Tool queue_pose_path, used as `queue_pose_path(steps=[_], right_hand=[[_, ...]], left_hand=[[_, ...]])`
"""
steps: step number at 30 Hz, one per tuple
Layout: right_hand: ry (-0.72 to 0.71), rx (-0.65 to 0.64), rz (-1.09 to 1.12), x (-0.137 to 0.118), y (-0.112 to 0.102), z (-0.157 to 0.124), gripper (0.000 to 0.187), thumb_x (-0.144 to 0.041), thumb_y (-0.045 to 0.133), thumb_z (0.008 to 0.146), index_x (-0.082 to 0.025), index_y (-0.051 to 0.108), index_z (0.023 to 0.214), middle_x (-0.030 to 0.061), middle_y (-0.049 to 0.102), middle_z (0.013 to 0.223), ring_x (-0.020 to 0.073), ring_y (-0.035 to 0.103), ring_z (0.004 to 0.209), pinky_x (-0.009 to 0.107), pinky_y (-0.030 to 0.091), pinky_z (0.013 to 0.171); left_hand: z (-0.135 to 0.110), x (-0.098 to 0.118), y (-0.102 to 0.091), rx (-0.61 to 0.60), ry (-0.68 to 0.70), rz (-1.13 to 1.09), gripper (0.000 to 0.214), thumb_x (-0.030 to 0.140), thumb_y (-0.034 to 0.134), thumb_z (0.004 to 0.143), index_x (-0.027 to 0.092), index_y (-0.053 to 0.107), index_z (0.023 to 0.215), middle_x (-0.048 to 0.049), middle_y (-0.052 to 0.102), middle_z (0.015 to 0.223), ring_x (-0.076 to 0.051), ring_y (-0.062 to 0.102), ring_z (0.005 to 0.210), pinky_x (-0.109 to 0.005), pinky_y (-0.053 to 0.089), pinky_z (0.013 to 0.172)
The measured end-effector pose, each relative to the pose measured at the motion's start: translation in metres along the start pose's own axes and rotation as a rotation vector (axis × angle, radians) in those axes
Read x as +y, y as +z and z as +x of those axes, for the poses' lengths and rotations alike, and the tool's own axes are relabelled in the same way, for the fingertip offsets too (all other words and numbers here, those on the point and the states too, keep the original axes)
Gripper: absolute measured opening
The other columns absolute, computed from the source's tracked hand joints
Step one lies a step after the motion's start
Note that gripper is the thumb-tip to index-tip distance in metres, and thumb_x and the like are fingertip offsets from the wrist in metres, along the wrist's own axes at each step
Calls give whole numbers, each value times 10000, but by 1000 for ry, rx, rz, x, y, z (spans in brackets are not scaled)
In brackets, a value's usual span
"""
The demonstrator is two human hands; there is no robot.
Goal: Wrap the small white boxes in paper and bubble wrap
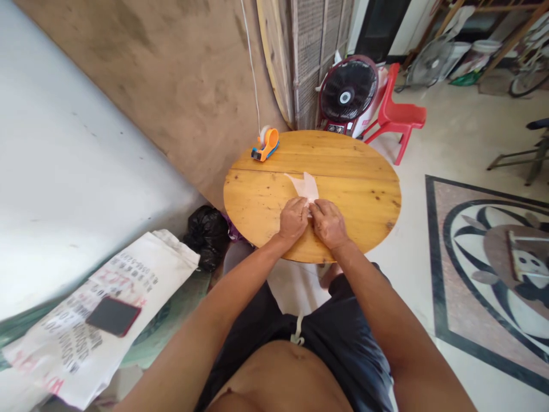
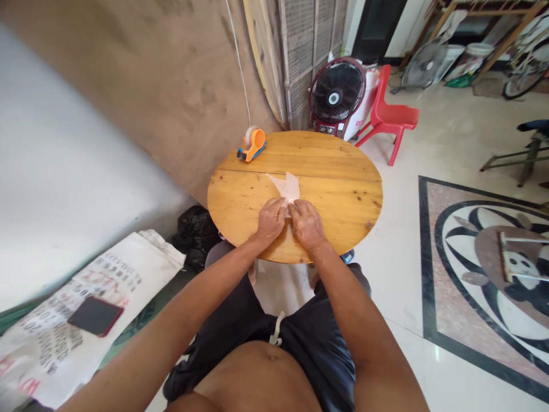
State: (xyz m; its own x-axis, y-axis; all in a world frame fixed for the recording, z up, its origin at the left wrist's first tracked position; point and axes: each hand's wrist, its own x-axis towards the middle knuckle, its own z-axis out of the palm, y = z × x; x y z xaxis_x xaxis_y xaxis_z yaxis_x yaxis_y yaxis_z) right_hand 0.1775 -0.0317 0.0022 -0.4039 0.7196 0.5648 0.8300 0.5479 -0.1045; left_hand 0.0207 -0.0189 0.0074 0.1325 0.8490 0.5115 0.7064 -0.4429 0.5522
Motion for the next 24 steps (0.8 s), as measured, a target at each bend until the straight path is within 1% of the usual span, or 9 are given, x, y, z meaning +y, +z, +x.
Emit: queue_pose_path(steps=[4,7,11,17,21,24], right_hand=[[-21,25,-16,-1,1,0,388,-199,420,998,-88,704,1237,205,663,1261,303,566,1155,458,493,1031],[-16,32,2,-2,0,-1,390,-197,423,995,-83,714,1228,211,670,1273,306,581,1179,476,499,1058],[21,35,68,-2,0,-4,426,-173,392,991,-86,699,1273,223,655,1346,310,577,1270,515,489,1110],[72,62,193,-1,-3,-9,407,-176,396,992,-114,715,1237,192,662,1371,272,600,1308,480,507,1133],[115,49,291,2,-9,-11,404,-161,432,956,-139,713,1245,167,654,1402,250,606,1326,468,513,1138],[134,3,423,13,-18,-7,375,-154,489,907,-169,745,1181,141,672,1388,258,629,1304,482,503,1141]], left_hand=[[1,-3,2,-26,123,-5,405,301,351,1064,132,697,1192,-157,716,1277,-228,630,1263,-429,481,1158],[3,-3,1,-60,157,-4,435,312,316,1071,140,691,1208,-160,713,1281,-230,622,1274,-457,478,1163],[4,-3,0,-90,220,27,472,325,289,1069,129,678,1251,-160,690,1329,-243,602,1309,-494,458,1185],[4,-3,-1,-162,284,43,499,341,280,1064,103,637,1320,-184,639,1412,-264,548,1383,-528,396,1231],[2,-6,0,-200,344,65,525,400,354,1044,64,587,1374,-214,574,1480,-293,485,1442,-537,353,1256],[1,-7,1,-219,350,75,559,451,412,1022,72,553,1409,-217,547,1506,-315,453,1463,-554,347,1253]])
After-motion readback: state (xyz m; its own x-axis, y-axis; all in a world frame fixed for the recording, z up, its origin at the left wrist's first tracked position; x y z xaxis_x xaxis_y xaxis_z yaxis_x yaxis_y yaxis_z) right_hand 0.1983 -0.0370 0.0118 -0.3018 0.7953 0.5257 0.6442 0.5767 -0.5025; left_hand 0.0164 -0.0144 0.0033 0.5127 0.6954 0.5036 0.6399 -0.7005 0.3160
